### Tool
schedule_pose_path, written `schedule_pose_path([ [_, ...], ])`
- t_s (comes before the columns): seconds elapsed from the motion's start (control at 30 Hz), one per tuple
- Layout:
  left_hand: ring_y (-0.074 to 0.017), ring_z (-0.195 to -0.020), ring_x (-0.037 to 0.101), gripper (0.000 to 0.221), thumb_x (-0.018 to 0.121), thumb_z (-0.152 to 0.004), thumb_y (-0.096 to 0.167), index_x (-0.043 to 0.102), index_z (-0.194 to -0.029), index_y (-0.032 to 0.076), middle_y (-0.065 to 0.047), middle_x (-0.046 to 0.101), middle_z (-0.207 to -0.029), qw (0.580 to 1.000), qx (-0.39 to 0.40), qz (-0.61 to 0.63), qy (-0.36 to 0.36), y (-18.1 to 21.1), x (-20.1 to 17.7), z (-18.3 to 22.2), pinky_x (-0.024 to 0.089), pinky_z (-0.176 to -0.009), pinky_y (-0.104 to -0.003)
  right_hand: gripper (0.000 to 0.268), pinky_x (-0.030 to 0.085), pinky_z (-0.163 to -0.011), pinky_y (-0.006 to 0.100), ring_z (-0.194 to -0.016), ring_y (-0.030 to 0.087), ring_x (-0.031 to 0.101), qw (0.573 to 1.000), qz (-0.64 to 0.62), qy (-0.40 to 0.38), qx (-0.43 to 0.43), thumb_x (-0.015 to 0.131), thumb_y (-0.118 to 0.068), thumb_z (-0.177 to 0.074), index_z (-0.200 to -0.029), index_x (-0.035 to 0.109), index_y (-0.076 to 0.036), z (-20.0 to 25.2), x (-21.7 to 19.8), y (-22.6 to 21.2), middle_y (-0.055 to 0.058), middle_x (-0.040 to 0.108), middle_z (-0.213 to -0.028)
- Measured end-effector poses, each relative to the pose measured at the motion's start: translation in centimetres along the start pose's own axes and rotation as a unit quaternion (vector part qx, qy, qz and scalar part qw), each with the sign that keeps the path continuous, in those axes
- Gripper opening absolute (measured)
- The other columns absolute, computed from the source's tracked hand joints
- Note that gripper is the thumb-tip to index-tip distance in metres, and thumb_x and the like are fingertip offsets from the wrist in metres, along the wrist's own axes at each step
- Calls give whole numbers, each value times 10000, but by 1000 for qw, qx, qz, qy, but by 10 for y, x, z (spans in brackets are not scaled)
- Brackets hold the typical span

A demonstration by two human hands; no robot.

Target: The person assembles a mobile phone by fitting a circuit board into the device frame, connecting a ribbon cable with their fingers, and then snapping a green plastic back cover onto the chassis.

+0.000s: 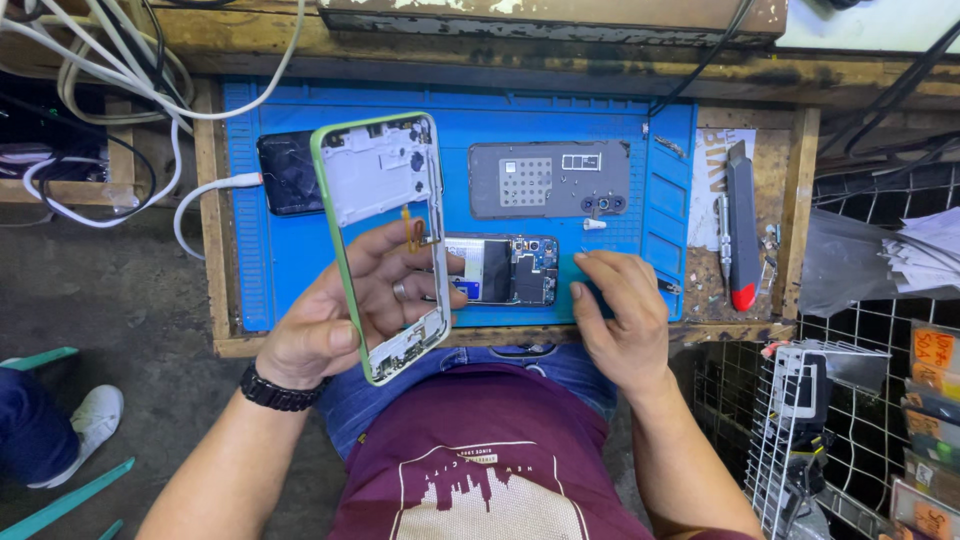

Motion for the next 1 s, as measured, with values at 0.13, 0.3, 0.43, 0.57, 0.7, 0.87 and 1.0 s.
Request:
schedule_pose_path([
  [0.13, -375, -1377, 535, 956, 805, -902, 363, 279, -1644, 67, -235, 441, -1537, 1000, -3, -23, 3, -5, -1, -2, 454, -1191, -531, 270, 504, -900, 392, -1016, 320, 658, 1000, 3, -4, -2, 730, -15, -893, -1159, 691, 10, -1, 1, 0, 162, 696, -1118],
  [0.3, -319, -1377, 546, 889, 741, -872, 418, 371, -1588, 42, -184, 454, -1586, 950, -30, -306, 55, 3, -7, -1, 487, -1151, -456, 271, 503, -903, 391, -1016, 318, 658, 1000, 6, -3, -5, 732, -18, -891, -1158, 690, 9, -1, 2, 0, 161, 695, -1120],
  [0.43, -330, -1346, 563, 788, 744, -840, 369, 488, -1499, 20, -190, 535, -1468, 789, 6, -614, -24, 27, 22, -13, 469, -1116, -420, 284, 496, -887, 393, -1000, 316, 654, 1000, 10, -7, -10, 736, -19, -877, -1157, 694, 8, -1, 2, -2, 156, 697, -1109],
  [0.57, -346, -1232, 568, 790, 757, -778, 368, 522, -1456, 38, -185, 554, -1387, 716, -51, -695, -52, 23, 32, -30, 480, -1019, -421, 267, 483, -887, 405, -997, 317, 649, 1000, 11, -12, -17, 730, -13, -877, -1140, 689, 5, -1, 3, -3, 147, 692, -1101],
  [0.7, -338, -1162, 573, 796, 746, -771, 376, 511, -1455, 44, -171, 569, -1319, 697, -95, -706, -83, 17, 39, -50, 488, -955, -418, 249, 462, -879, 413, -987, 319, 644, 999, 14, -11, -36, 727, 0, -868, -1114, 691, 6, -1, 3, -8, 135, 686, -1088],
  [0.87, -332, -1083, 581, 770, 745, -761, 382, 527, -1426, 64, -154, 587, -1211, 658, -134, -736, -87, 7, 47, -71, 494, -889, -434, 243, 449, -894, 428, -1014, 331, 643, 998, 22, -22, -53, 728, 6, -804, -1042, 690, -24, -1, 2, -11, 129, 672, -1073],
  [1.0, -357, -1074, 587, 698, 748, -752, 346, 577, -1365, 57, -167, 608, -1117, 612, -121, -776, -99, 3, 54, -79, 494, -881, -469, 271, 439, -888, 450, -1003, 329, 629, 996, 44, -41, -66, 764, -30, -771, -1034, 709, -62, 0, 8, -15, 107, 666, -1029],
])
Point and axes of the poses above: each hand's wrist, its own z-axis away from the middle knuckle, its own x-axis out of the palm, y = z × x, the point moved 10 cm from there along -z, towards the middle knuckle
